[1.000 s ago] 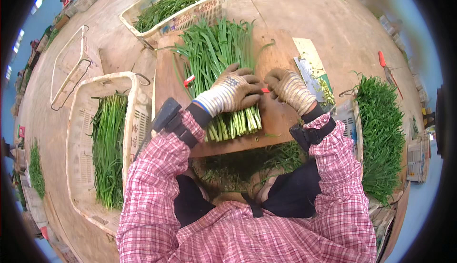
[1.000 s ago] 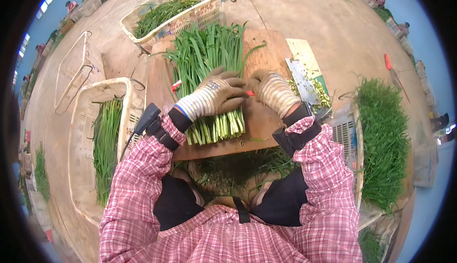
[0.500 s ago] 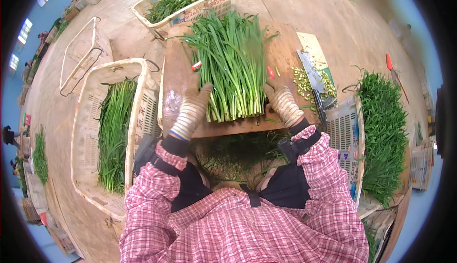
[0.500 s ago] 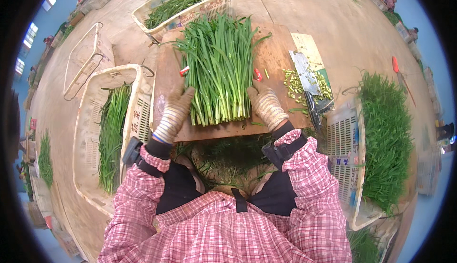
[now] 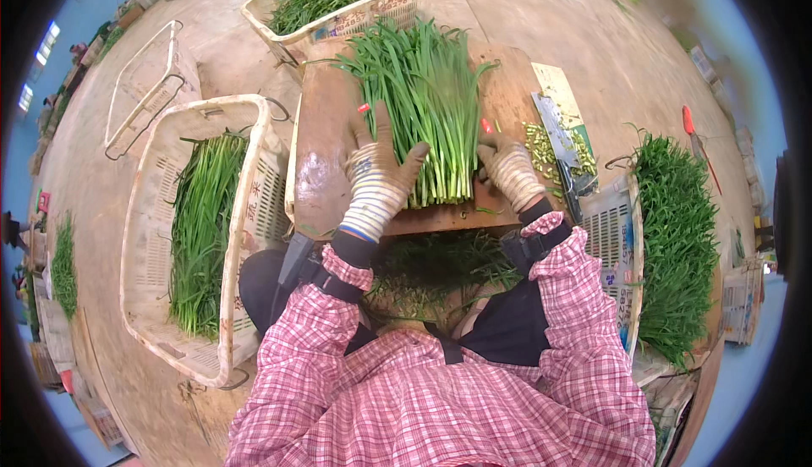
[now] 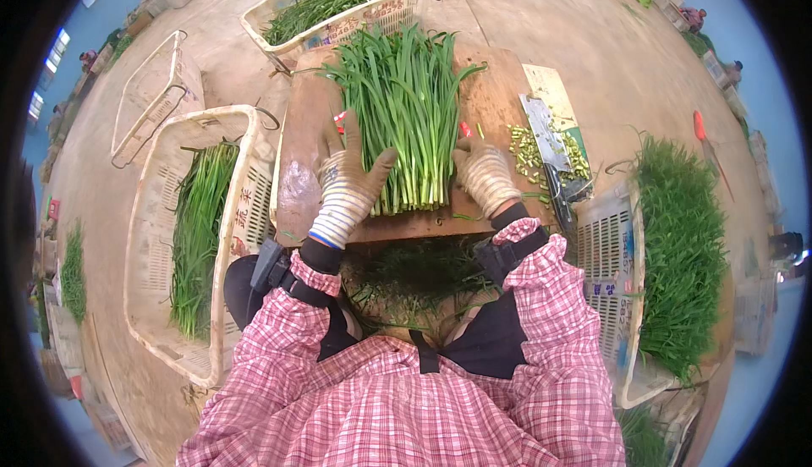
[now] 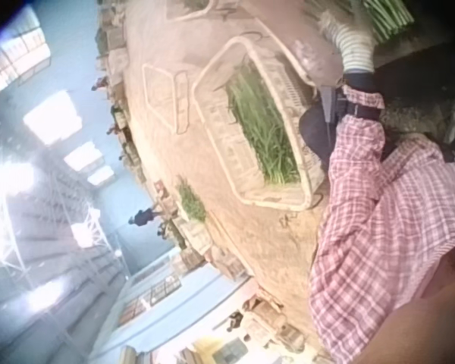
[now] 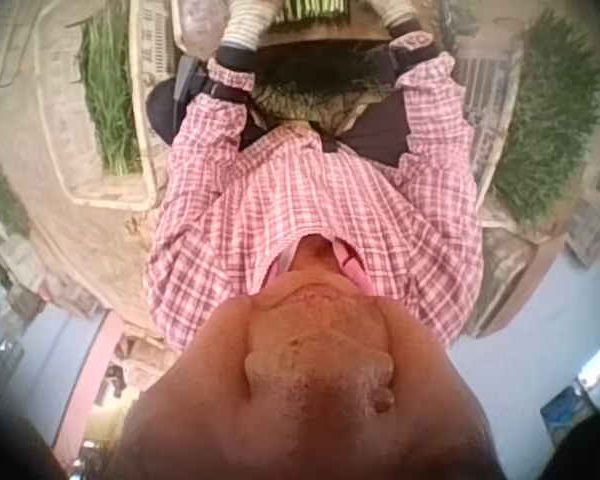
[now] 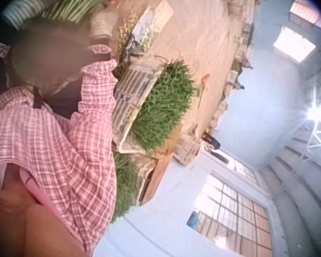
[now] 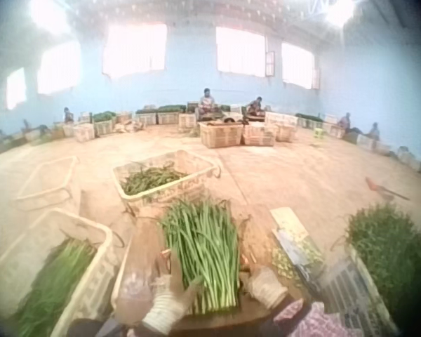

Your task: Sorting green onions into bundles, securing them with a rubber band, and trimming the roots with a knife.

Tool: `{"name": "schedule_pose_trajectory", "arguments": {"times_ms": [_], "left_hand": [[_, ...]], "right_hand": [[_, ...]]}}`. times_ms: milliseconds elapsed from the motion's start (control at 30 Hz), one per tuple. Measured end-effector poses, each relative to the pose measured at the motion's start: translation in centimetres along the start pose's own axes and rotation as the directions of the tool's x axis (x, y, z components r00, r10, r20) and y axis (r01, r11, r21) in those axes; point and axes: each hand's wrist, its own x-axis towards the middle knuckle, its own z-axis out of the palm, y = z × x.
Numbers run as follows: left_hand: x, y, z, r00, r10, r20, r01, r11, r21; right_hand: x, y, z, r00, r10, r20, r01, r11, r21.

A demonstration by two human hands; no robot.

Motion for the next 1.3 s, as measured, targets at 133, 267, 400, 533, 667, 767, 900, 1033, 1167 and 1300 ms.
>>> {"name": "schedule_pose_trajectory", "arguments": {"times_ms": [133,267,400,533,667,767,900,1033,1167,1300], "left_hand": [[0.7,4.0,1.0,0.966,0.209,-0.150,-0.214,0.976,-0.023],[1.3,6.0,2.0,0.989,0.122,-0.087,-0.119,0.992,0.038],[1.8,5.8,2.2,0.997,0.018,0.072,-0.020,0.999,0.025],[2.0,5.8,2.7,0.994,-0.017,0.106,0.019,1.000,-0.011],[2.1,5.8,3.3,0.998,0.022,0.054,-0.025,0.998,0.054],[2.3,5.8,3.5,0.994,0.023,0.107,-0.027,0.999,0.035],[2.3,5.6,3.1,0.994,0.003,0.108,0.000,1.000,-0.021],[2.1,3.6,2.1,0.998,0.062,0.005,-0.061,0.996,-0.057],[2.6,0.1,1.5,0.963,0.102,-0.251,-0.183,0.929,-0.322],[3.2,-0.7,3.0,0.938,0.156,-0.309,-0.260,0.906,-0.334]], "right_hand": [[3.4,-2.8,-2.1,0.931,-0.253,-0.262,0.228,0.966,-0.122],[9.3,-5.7,-1.9,0.917,-0.399,0.008,0.396,0.906,-0.146],[11.7,-5.6,-1.8,0.930,-0.268,0.252,0.290,0.956,-0.052],[8.7,-5.2,-2.6,0.942,-0.336,0.018,0.335,0.941,0.045],[3.5,-7.2,-4.8,0.980,-0.201,-0.003,0.168,0.815,0.554],[0.6,-8.9,-7.8,0.946,-0.315,-0.076,0.232,0.495,0.838],[-0.3,-9.1,-9.3,0.882,-0.236,0.408,0.132,0.954,0.268],[0.6,-6.8,-7.0,0.964,-0.235,0.124,0.218,0.966,0.136],[1.3,-5.4,-4.5,0.931,-0.362,0.048,0.364,0.931,-0.020],[1.9,-7.3,-2.1,0.970,-0.238,-0.054,0.228,0.963,-0.146]]}}
